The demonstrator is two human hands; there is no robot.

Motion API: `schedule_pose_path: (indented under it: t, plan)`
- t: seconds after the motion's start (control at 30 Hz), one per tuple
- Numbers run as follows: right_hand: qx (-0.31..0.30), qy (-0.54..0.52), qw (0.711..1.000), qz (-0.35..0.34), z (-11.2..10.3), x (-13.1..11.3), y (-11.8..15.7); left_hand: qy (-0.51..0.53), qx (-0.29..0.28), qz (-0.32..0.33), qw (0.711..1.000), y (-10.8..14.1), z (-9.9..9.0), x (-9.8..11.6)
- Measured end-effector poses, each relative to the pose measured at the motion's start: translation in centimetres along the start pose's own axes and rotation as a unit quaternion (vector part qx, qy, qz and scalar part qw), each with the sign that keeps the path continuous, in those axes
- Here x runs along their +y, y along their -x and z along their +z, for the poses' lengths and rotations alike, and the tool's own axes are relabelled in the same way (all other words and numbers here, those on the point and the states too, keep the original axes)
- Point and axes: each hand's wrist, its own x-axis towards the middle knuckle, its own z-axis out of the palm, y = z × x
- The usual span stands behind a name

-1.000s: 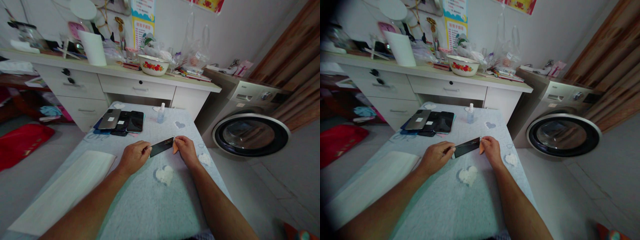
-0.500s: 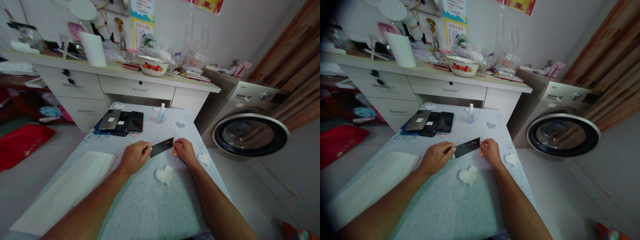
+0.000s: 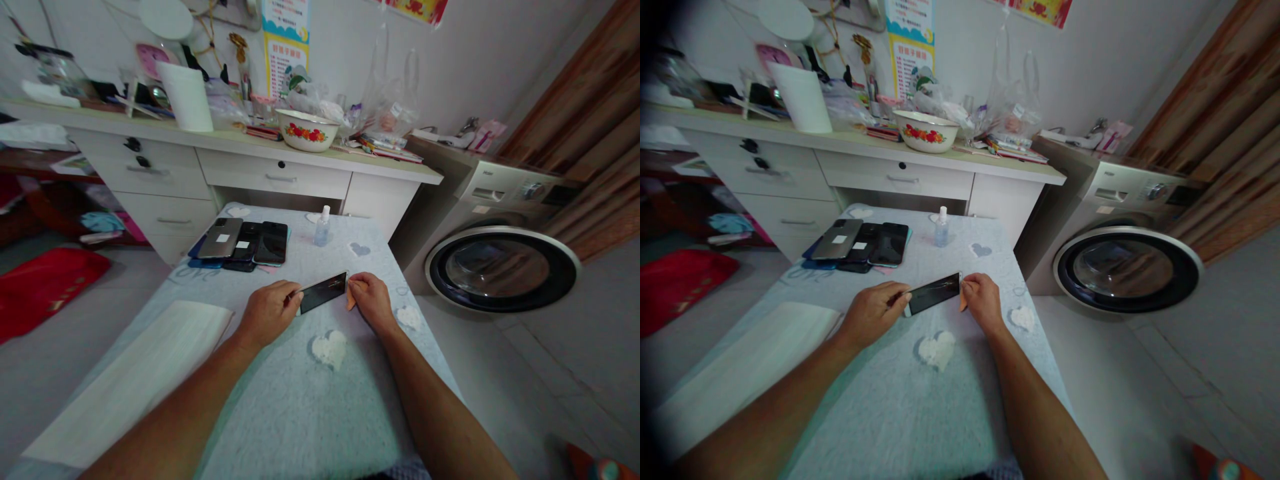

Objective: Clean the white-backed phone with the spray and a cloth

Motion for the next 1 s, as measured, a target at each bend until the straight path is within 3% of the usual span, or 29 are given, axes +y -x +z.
schedule_pose_path:
  t: [0.23, 0.4, 0.53, 0.83, 1.0]
  plan:
    - [0.061, -0.079, 0.994, -0.037, 0.7, 0.0, 0.3, 0.002, 0.003, -0.01, 1.0, 0.0, 0.1, -0.2]
    - [0.085, -0.06, 0.991, -0.088, 1.0, -0.2, 0.3, 0.008, 0.007, -0.008, 1.0, 0.0, 0.3, -0.3]
    - [0.075, -0.038, 0.991, -0.104, 1.1, -0.1, 0.2, 0.015, 0.007, -0.008, 1.0, 0.0, 0.3, -0.3]
    - [0.0, 0.064, 0.996, -0.069, 1.2, 0.6, 0.1, 0.01, 0.01, -0.014, 1.0, -0.1, 0.4, -0.5]
    - [0.006, 0.048, 0.994, -0.097, 1.2, 0.2, 0.2, 0.006, 0.006, -0.012, 1.0, 0.0, 0.6, -0.6]
